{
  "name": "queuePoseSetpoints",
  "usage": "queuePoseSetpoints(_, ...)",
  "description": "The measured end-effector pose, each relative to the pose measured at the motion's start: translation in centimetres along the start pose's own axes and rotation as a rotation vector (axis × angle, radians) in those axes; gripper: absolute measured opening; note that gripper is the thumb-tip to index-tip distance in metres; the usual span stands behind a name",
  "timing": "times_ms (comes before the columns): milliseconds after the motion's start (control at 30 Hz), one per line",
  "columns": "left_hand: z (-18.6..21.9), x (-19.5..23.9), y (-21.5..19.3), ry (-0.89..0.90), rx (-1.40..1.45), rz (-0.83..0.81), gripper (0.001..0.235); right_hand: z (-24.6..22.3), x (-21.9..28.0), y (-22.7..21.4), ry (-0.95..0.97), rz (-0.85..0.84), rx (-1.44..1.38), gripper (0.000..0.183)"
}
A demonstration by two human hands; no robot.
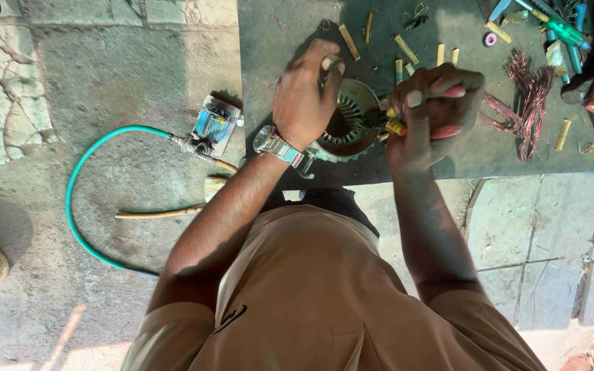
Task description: The person uses pliers to remove copper wire coils from a motor stator. They repeatedly insert the pliers into the stator slots, grip the wire ends, and pull them out, placing the removed coils on the workbench.
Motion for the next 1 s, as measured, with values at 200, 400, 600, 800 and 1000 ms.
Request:
queuePoseSetpoints(200, 0.5, -0.3, 1.3, 0.011, -0.272, -0.037, 0.037, 2.7, -0.5, -1.8, 0.204, 0.072, -0.395, 0.018)
queuePoseSetpoints(400, -0.5, -0.1, 1.6, 0.045, -0.311, -0.034, 0.045, 1.8, -1.6, -1.1, 0.118, -0.041, -0.398, 0.02)
queuePoseSetpoints(600, -0.4, -0.1, 1.2, 0.018, -0.332, -0.043, 0.042, 3.3, -1.9, -2.8, 0.165, 0.018, -0.544, 0.02)
queuePoseSetpoints(800, -0.7, 0.0, 1.3, -0.061, -0.344, -0.07, 0.04, 6.3, -0.9, -6.6, 0.277, 0.116, -0.622, 0.022)
queuePoseSetpoints(1000, -0.1, 0.0, 0.9, 0.049, -0.357, -0.008, 0.038, 0.8, -6.4, -24.8, 0.026, 0.375, -0.431, 0.03)
Point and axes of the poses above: each hand's wrist, its own x-axis away from the middle knuckle, its own y-axis out of the palm, z = x × y, the point moved 10 cm from there along -x, towards the middle knuckle, and after that the axes turned 4 degrees about z, right-handed, at the moved point
